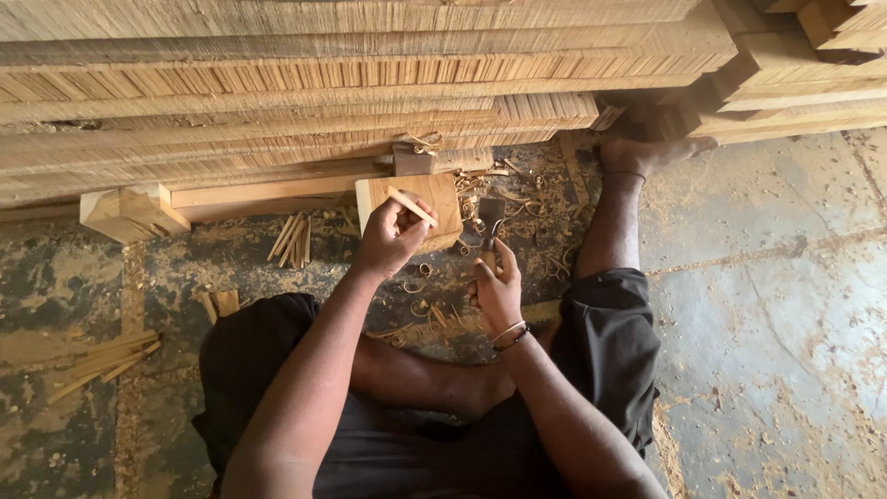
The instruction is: The person shapes thin strips of wood by hand using a small metal chisel while sitting on the floor of a workshop. They use the chisel to shave off thin curls of wood, handling the strips one at a time and placing the finished pieces in a pile.
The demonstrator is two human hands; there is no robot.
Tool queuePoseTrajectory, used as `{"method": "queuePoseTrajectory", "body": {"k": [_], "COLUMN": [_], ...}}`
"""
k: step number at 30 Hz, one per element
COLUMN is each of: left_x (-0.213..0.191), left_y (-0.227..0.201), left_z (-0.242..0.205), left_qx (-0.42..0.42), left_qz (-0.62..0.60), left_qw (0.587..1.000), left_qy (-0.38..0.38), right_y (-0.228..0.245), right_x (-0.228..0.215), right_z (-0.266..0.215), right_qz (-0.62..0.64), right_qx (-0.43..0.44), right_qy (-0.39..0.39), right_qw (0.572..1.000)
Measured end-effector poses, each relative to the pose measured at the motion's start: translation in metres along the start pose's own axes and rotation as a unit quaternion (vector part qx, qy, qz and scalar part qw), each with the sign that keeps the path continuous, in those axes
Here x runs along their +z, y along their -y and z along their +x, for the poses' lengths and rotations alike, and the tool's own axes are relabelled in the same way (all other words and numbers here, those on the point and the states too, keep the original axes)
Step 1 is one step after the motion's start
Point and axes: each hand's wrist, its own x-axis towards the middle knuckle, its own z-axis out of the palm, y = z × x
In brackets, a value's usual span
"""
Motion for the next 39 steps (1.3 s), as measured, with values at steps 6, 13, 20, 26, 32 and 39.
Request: {"method": "queuePoseTrajectory", "body": {"k": [6,13,20,26,32,39], "left_x": [-0.002,-0.003,-0.012,-0.001,0.005,0.006], "left_y": [-0.021,-0.004,0.043,0.056,0.049,0.044], "left_z": [-0.002,0.004,0.016,0.011,0.006,0.007], "left_qx": [-0.038,-0.023,0.261,0.243,0.188,0.196], "left_qz": [-0.158,-0.099,0.339,0.541,0.533,0.510], "left_qw": [0.987,0.991,0.880,0.795,0.817,0.828], "left_qy": [0.010,-0.088,-0.206,-0.130,-0.117,-0.128], "right_y": [-0.003,-0.007,0.000,0.004,0.006,-0.006], "right_x": [0.010,0.015,0.014,0.017,0.015,0.019], "right_z": [-0.007,-0.014,-0.012,-0.017,-0.020,-0.026], "right_qz": [0.028,0.024,0.032,0.003,0.002,0.066], "right_qx": [0.002,0.000,0.020,0.010,0.012,0.038], "right_qy": [0.060,0.097,0.084,0.087,0.098,0.133], "right_qw": [0.998,0.995,0.996,0.996,0.995,0.988]}}
